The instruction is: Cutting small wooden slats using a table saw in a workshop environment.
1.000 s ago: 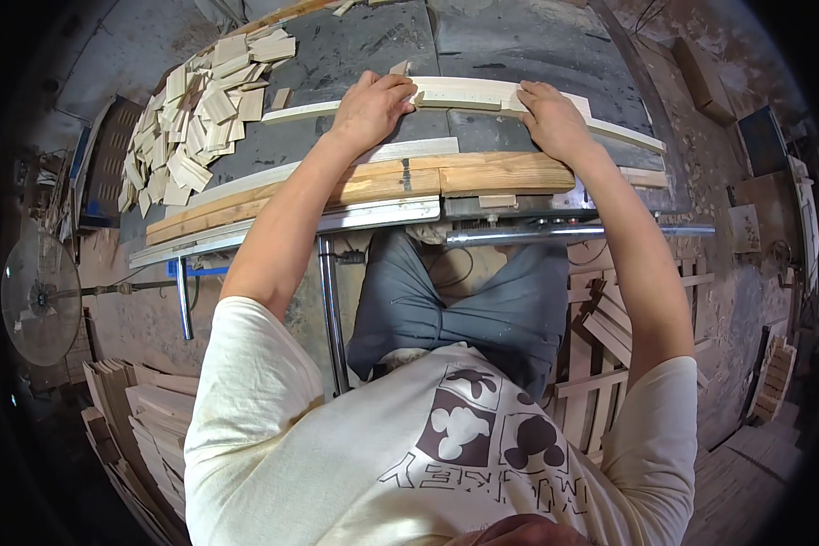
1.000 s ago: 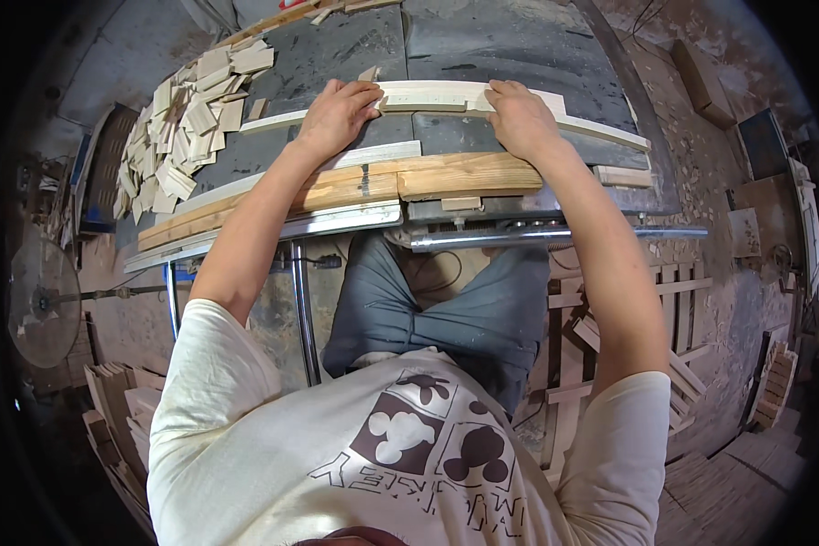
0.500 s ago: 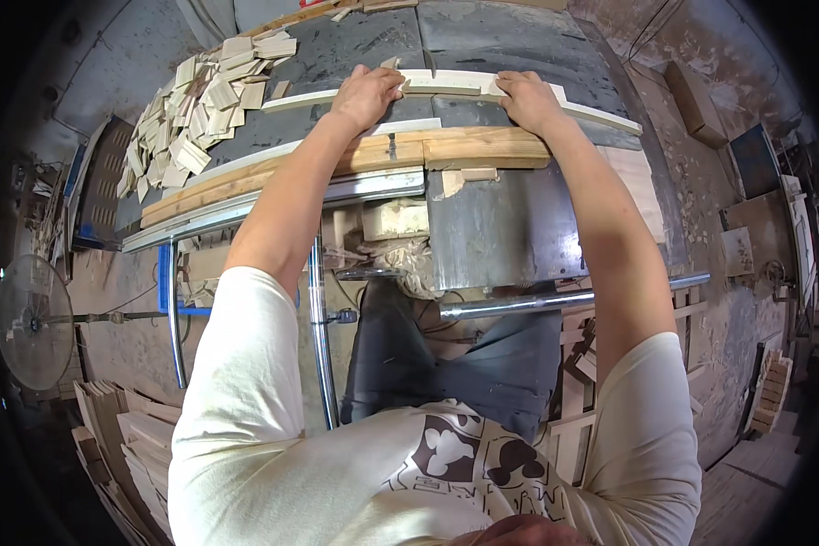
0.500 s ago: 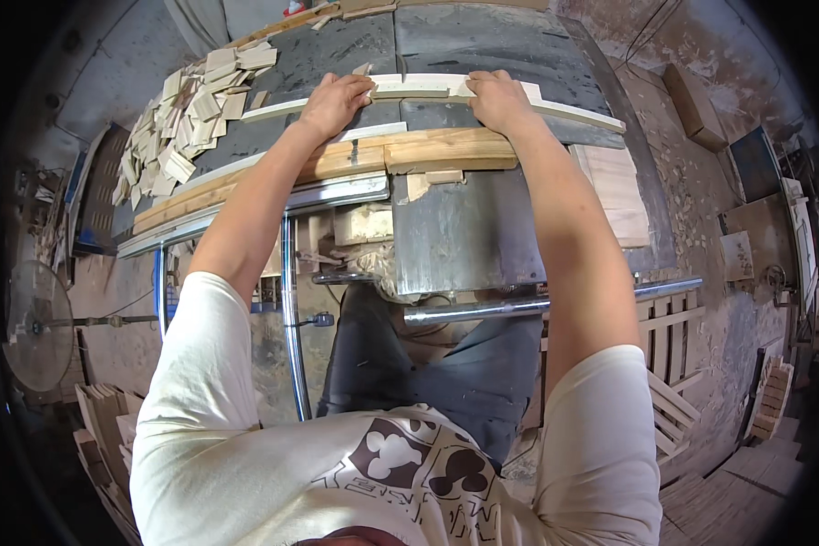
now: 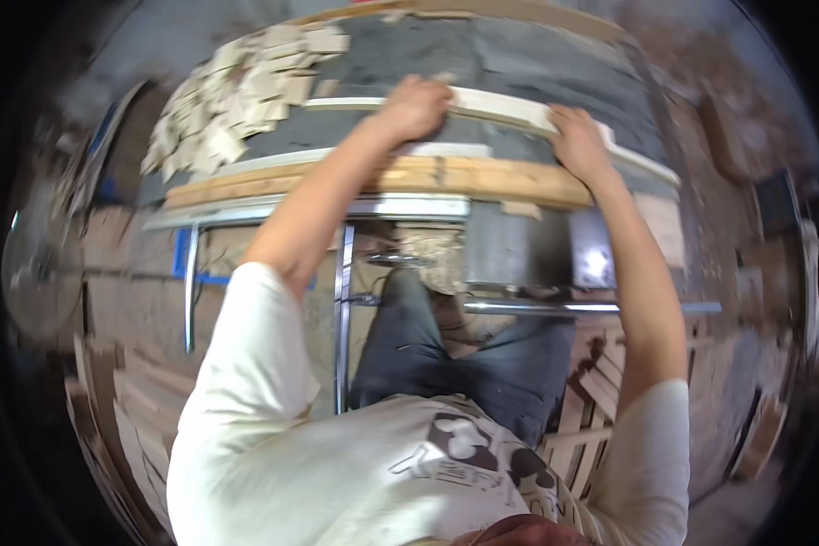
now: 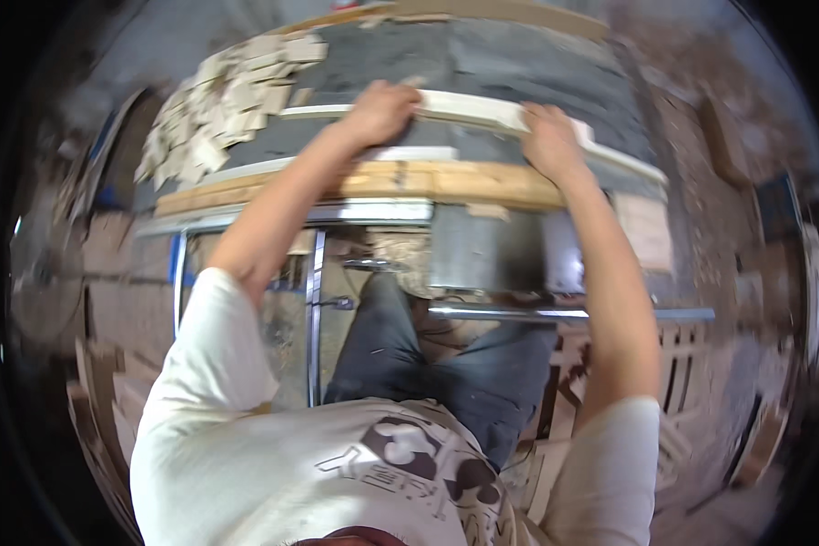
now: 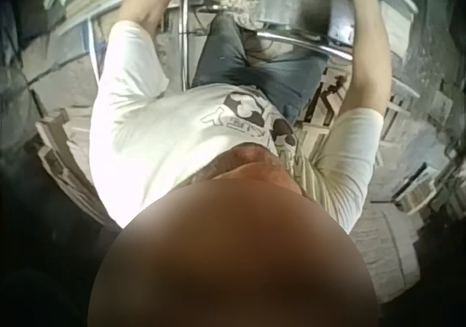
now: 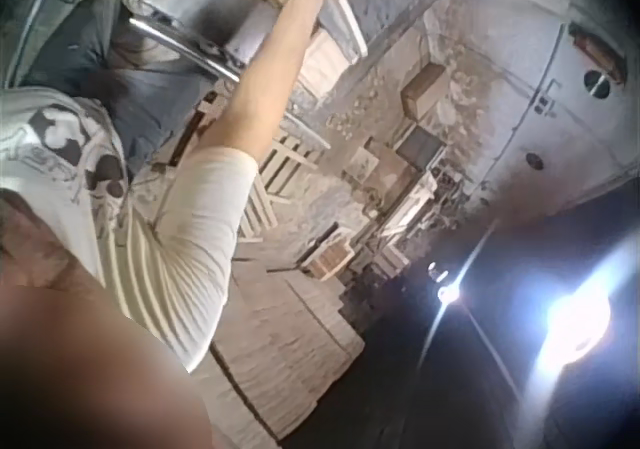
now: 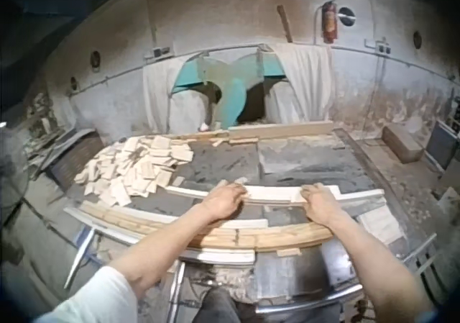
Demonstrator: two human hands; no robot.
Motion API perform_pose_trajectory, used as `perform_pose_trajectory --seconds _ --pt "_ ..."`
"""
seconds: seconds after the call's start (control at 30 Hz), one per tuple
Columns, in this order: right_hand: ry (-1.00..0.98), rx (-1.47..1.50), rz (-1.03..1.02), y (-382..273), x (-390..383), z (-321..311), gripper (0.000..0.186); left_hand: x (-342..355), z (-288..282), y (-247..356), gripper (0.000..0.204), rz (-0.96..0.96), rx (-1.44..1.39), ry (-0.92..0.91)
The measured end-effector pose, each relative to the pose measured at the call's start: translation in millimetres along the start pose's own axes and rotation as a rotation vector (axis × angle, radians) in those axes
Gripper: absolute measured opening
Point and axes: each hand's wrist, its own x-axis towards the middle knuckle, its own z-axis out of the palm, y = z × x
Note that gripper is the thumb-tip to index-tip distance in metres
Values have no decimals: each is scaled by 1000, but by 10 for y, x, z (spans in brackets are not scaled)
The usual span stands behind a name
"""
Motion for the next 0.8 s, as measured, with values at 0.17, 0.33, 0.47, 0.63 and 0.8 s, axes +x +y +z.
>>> perform_pose_trajectory --seconds 0.17,0.33,0.47,0.63,0.8 --pt "-78 -23 98 -82 -261 -493 43 333 -322 391 22 -20 18 -132" --pt "-263 58 258 -385 -259 -761 51 306 -587 413 30 -59 -125 -176" --pt "-272 44 264 -373 -206 -883 59 429 -853 373 33 -177 -470 -323" --pt "-295 34 262 -316 -171 -952 62 -49 -1027 -128 25 -596 -779 256" --pt "-269 76 197 -327 -73 -952 58 -1013 -1455 -1172 25 -899 -1135 887"
